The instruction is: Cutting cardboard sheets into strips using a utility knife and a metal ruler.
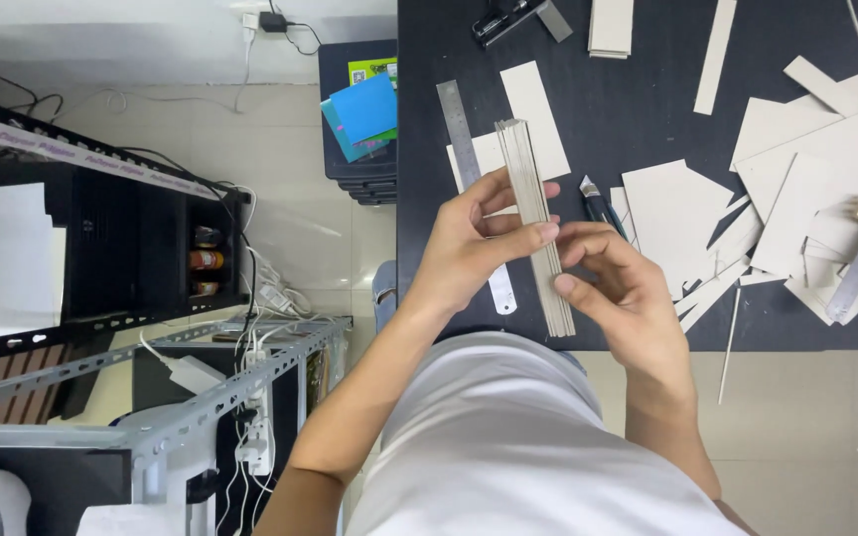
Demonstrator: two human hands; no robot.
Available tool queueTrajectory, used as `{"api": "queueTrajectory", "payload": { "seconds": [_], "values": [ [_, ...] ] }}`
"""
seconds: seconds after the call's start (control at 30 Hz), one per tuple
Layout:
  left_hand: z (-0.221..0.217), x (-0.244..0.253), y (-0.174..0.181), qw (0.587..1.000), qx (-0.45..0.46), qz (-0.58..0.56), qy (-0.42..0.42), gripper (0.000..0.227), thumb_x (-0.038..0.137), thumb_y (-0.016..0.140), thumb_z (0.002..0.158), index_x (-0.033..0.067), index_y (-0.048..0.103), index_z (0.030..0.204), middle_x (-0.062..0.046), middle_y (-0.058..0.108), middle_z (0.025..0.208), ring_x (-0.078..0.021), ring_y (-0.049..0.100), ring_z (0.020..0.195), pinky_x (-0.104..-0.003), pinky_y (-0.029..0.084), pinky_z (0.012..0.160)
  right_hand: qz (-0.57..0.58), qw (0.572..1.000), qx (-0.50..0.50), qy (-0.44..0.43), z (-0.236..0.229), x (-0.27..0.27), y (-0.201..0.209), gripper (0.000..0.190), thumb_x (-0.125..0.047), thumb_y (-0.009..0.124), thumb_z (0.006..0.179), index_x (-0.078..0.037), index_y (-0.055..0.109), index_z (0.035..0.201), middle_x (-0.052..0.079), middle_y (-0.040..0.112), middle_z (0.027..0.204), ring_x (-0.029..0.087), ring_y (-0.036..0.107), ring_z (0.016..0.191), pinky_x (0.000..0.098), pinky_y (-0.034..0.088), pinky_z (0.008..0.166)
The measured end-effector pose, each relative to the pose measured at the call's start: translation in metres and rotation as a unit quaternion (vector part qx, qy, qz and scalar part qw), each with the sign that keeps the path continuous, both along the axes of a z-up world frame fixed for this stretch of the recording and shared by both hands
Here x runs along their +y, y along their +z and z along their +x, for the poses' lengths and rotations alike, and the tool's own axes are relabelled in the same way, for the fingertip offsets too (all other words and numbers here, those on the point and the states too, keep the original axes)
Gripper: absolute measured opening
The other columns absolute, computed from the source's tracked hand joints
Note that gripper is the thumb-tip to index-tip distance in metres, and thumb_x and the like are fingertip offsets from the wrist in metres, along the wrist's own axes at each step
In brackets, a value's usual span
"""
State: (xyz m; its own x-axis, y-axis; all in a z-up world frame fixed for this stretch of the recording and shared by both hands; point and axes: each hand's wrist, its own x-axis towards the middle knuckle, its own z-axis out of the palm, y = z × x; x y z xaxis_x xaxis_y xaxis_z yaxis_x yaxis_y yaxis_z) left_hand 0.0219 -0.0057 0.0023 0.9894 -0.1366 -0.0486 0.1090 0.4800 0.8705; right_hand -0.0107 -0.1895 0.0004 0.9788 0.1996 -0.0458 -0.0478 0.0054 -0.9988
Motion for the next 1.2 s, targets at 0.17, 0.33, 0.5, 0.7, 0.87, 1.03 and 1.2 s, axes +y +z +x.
{"api": "queueTrajectory", "payload": {
  "seconds": [0.17, 0.33, 0.5, 0.7, 0.87, 1.03, 1.2],
  "values": [
    [-0.004, 0.003, 0.001, 1.0, -0.013, -0.01, -0.003, 0.075, 0.013, 0.085, 0.075, -0.0134, 0.05, 0.136, -0.026, 0.068, 0.114, -0.0333, 0.071, 0.1, -0.04, 0.063, 0.079, 0.02, 1.0, 0.002, 0.008, -0.005, 0.0, 0.002, 0.014, 0.007, 0.066, 0.084, 0.008, 0.06, 0.097, 0.027, 0.057, 0.117, 0.042, 0.064, 0.116, 0.0512, 0.057, 0.079],
    [-0.004, 0.004, -0.006, 1.0, -0.017, 0.0, -0.009, 0.077, 0.015, 0.085, 0.075, -0.0132, 0.048, 0.137, -0.025, 0.068, 0.114, -0.0335, 0.071, 0.101, -0.042, 0.062, 0.082, -0.01, 0.999, -0.029, -0.014, -0.007, -0.001, 0.003, 0.013, 0.004, 0.065, 0.086, 0.007, 0.06, 0.098, 0.028, 0.06, 0.113, 0.046, 0.063, 0.114, 0.0533, 0.058, 0.079],
    [-0.005, 0.003, -0.006, 1.0, -0.015, -0.001, -0.002, 0.077, 0.015, 0.084, 0.076, -0.0137, 0.048, 0.137, -0.027, 0.067, 0.113, -0.035, 0.07, 0.101, -0.043, 0.061, 0.082, -0.039, 0.998, -0.043, -0.03, -0.013, 0.005, 0.015, 0.019, 0.005, 0.063, 0.087, 0.009, 0.059, 0.105, 0.03, 0.059, 0.112, 0.047, 0.064, 0.113, 0.0519, 0.059, 0.077],
    [-0.007, 0.001, -0.003, 1.0, -0.017, 0.01, 0.009, 0.078, 0.017, 0.085, 0.075, -0.0143, 0.048, 0.136, -0.028, 0.067, 0.114, -0.0374, 0.069, 0.102, -0.044, 0.061, 0.083, -0.037, 0.997, -0.054, -0.039, -0.015, 0.008, 0.013, 0.02, 0.006, 0.063, 0.086, 0.01, 0.058, 0.105, 0.03, 0.06, 0.11, 0.046, 0.066, 0.11, 0.0528, 0.059, 0.079],
    [-0.009, 0.002, 0.002, 1.0, -0.008, 0.014, 0.014, 0.077, 0.018, 0.085, 0.075, -0.0136, 0.049, 0.136, -0.028, 0.067, 0.113, -0.037, 0.07, 0.102, -0.045, 0.06, 0.083, -0.082, 0.993, -0.074, -0.041, -0.015, 0.006, 0.017, 0.019, 0.004, 0.061, 0.091, 0.009, 0.057, 0.108, 0.029, 0.062, 0.113, 0.044, 0.063, 0.114, 0.0525, 0.057, 0.083],
    [-0.008, 0.003, 0.009, 0.999, -0.002, 0.039, 0.029, 0.081, 0.023, 0.084, 0.076, -0.0156, 0.047, 0.136, -0.032, 0.065, 0.115, -0.0418, 0.068, 0.103, -0.048, 0.058, 0.085, -0.085, 0.983, -0.131, -0.094, -0.016, 0.009, 0.017, 0.017, 0.013, 0.057, 0.092, 0.011, 0.056, 0.11, 0.031, 0.063, 0.107, 0.048, 0.064, 0.114, 0.0512, 0.058, 0.082],
    [-0.009, -0.001, 0.009, 0.997, -0.011, 0.044, 0.054, 0.083, 0.022, 0.086, 0.074, -0.0182, 0.046, 0.135, -0.034, 0.065, 0.112, -0.0434, 0.069, 0.101, -0.048, 0.059, 0.082, -0.108, 0.981, -0.141, -0.081, -0.017, 0.021, 0.033, 0.013, 0.01, 0.065, 0.087, 0.01, 0.066, 0.101, 0.029, 0.068, 0.105, 0.04, 0.066, 0.113, 0.047, 0.059, 0.082]
  ]
}}
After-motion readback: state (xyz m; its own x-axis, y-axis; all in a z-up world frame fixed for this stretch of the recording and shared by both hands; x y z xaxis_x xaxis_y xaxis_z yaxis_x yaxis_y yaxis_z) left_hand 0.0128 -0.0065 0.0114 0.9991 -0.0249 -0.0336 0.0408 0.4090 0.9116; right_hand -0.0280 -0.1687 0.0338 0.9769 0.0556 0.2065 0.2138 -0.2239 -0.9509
